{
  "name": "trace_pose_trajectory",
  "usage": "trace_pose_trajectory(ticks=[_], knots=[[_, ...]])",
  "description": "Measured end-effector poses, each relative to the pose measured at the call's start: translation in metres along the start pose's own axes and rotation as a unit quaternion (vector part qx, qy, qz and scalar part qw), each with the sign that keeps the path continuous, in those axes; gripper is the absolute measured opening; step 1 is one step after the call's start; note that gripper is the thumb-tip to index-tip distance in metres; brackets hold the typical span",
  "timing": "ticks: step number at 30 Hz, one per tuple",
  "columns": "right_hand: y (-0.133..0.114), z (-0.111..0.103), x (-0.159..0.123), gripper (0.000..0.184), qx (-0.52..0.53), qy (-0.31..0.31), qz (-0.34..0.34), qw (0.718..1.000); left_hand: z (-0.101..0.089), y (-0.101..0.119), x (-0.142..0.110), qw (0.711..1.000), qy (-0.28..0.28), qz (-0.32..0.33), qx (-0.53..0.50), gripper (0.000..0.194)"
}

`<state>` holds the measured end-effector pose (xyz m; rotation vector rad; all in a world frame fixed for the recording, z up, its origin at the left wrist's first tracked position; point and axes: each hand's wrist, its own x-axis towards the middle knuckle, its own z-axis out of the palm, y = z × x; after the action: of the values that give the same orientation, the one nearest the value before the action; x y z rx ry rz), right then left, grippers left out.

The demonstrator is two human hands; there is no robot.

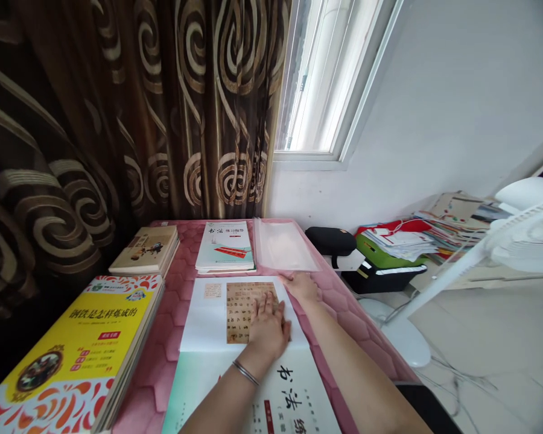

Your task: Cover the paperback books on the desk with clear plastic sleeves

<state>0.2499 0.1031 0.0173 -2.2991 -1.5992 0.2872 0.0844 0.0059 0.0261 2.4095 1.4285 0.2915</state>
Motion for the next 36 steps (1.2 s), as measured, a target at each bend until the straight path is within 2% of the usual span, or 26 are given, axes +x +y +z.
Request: trace_pose_trajectory(ticks=[3,8,10,12,15,18,20,21,23,27,31,36], knots=[[-0.003,-0.002,-0.005,0.059,-0.006,0.013,0.027,1.000,-0.014,-0.024,0.002,1.000,-0.008,0.000,0.011,0.059],[-0.005,-0.007,-0.007,0.057,-0.014,0.006,0.037,0.999,-0.048,-0.090,0.005,0.991,0.013,-0.106,0.084,0.058],[-0.007,-0.012,-0.008,0.055,-0.020,-0.001,0.035,0.999,-0.053,-0.109,0.005,0.989,0.018,-0.114,0.091,0.057],[-0.015,-0.018,-0.012,0.052,-0.030,-0.002,0.024,0.999,-0.052,-0.118,0.004,0.988,0.027,-0.114,0.096,0.057],[-0.042,-0.018,-0.029,0.045,-0.038,0.010,-0.047,0.998,-0.046,-0.120,0.004,0.987,0.045,-0.111,0.103,0.058],[-0.084,-0.001,-0.058,0.047,-0.026,-0.002,-0.169,0.985,-0.042,-0.119,0.004,0.987,0.048,-0.105,0.109,0.058],[-0.111,0.017,-0.077,0.054,-0.014,-0.032,-0.243,0.969,-0.042,-0.120,0.004,0.987,0.030,-0.104,0.116,0.058],[-0.121,0.025,-0.084,0.060,0.003,-0.067,-0.291,0.954,-0.043,-0.121,0.005,0.987,0.020,-0.104,0.118,0.058],[-0.132,0.037,-0.094,0.067,0.011,-0.110,-0.297,0.949,-0.044,-0.122,0.004,0.987,0.005,-0.106,0.120,0.059],[-0.125,0.040,-0.093,0.073,-0.013,-0.125,-0.257,0.958,-0.046,-0.122,0.005,0.988,0.009,-0.105,0.112,0.058],[-0.102,0.029,-0.086,0.074,-0.047,-0.109,-0.216,0.969,-0.048,-0.126,0.003,0.987,0.024,-0.116,0.105,0.060],[-0.067,0.016,-0.077,0.075,-0.081,-0.119,-0.140,0.980,-0.056,-0.142,-0.006,0.979,0.031,-0.173,0.103,0.064]])
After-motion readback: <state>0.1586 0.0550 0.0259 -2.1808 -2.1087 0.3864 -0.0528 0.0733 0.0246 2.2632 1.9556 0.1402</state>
